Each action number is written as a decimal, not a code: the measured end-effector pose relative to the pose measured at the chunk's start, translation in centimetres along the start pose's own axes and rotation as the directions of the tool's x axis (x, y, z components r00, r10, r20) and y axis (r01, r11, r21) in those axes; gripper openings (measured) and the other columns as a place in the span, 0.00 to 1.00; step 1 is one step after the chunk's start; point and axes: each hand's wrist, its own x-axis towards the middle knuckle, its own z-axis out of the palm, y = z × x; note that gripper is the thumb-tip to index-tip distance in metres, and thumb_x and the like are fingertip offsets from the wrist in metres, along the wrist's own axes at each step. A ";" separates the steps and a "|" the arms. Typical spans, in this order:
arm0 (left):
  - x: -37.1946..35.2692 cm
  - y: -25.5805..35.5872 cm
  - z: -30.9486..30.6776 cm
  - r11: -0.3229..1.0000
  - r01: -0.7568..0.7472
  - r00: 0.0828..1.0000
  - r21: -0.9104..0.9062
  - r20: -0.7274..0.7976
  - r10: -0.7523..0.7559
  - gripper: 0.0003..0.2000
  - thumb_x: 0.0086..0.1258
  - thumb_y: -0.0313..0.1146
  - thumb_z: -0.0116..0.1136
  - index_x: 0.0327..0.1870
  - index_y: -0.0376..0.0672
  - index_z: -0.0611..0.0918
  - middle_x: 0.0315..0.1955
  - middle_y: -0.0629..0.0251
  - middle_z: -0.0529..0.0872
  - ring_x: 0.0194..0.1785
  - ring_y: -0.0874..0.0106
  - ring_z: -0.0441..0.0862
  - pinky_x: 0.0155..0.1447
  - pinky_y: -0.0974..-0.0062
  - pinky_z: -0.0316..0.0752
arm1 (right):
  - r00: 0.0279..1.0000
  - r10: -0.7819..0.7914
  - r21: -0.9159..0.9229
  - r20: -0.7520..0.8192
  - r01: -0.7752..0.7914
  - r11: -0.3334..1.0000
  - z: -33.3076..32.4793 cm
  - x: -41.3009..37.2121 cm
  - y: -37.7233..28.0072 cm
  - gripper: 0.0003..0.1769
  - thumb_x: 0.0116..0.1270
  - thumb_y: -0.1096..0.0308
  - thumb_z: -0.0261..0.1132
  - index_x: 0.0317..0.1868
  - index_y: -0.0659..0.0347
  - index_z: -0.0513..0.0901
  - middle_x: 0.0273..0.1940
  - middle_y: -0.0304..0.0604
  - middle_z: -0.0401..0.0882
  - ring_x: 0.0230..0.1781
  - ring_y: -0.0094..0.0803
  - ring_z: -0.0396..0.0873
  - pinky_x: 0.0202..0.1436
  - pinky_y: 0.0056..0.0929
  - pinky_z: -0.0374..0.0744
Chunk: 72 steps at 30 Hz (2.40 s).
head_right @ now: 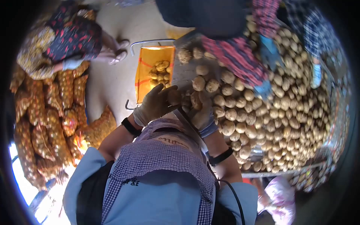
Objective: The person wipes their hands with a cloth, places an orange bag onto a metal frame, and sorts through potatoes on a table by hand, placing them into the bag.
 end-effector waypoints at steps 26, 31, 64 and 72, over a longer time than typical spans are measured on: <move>-6.4 -36.0 -9.6 -0.177 -0.786 0.269 0.593 0.069 -0.961 0.19 0.77 0.39 0.46 0.63 0.38 0.71 0.59 0.52 0.73 0.65 0.62 0.69 0.69 0.69 0.62 | 0.327 -0.288 0.435 -0.900 0.669 -0.602 -36.0 -36.8 45.6 0.25 0.66 0.41 0.58 0.50 0.52 0.76 0.46 0.45 0.79 0.50 0.44 0.76 0.53 0.48 0.78; -10.2 -42.8 -9.8 -0.129 -0.773 0.111 0.622 -0.067 -0.991 0.16 0.77 0.34 0.47 0.59 0.37 0.74 0.61 0.55 0.72 0.67 0.63 0.66 0.69 0.69 0.61 | -0.384 0.500 -0.626 -0.776 0.379 -0.682 -36.7 -62.1 69.2 0.41 0.65 0.32 0.51 0.67 0.53 0.59 0.68 0.55 0.57 0.60 0.60 0.70 0.60 0.61 0.73; 1.3 -9.4 -9.4 -0.363 -0.474 0.837 0.802 0.538 0.097 0.20 0.68 0.31 0.56 0.60 0.39 0.72 0.55 0.50 0.76 0.58 0.60 0.75 0.60 0.66 0.71 | 0.514 -0.858 -0.937 -0.020 -0.308 -0.163 -20.3 -6.2 6.9 0.52 0.58 0.41 0.64 0.76 0.52 0.48 0.76 0.54 0.39 0.77 0.52 0.37 0.75 0.57 0.39; 2.9 -6.9 -10.5 -0.562 -0.440 0.721 0.700 0.649 0.244 0.21 0.66 0.25 0.52 0.61 0.39 0.70 0.51 0.51 0.78 0.53 0.58 0.78 0.58 0.66 0.72 | 0.707 -0.614 -0.917 0.351 0.393 -0.072 -8.4 3.5 3.0 0.48 0.62 0.42 0.61 0.74 0.61 0.53 0.75 0.58 0.48 0.77 0.47 0.45 0.78 0.40 0.47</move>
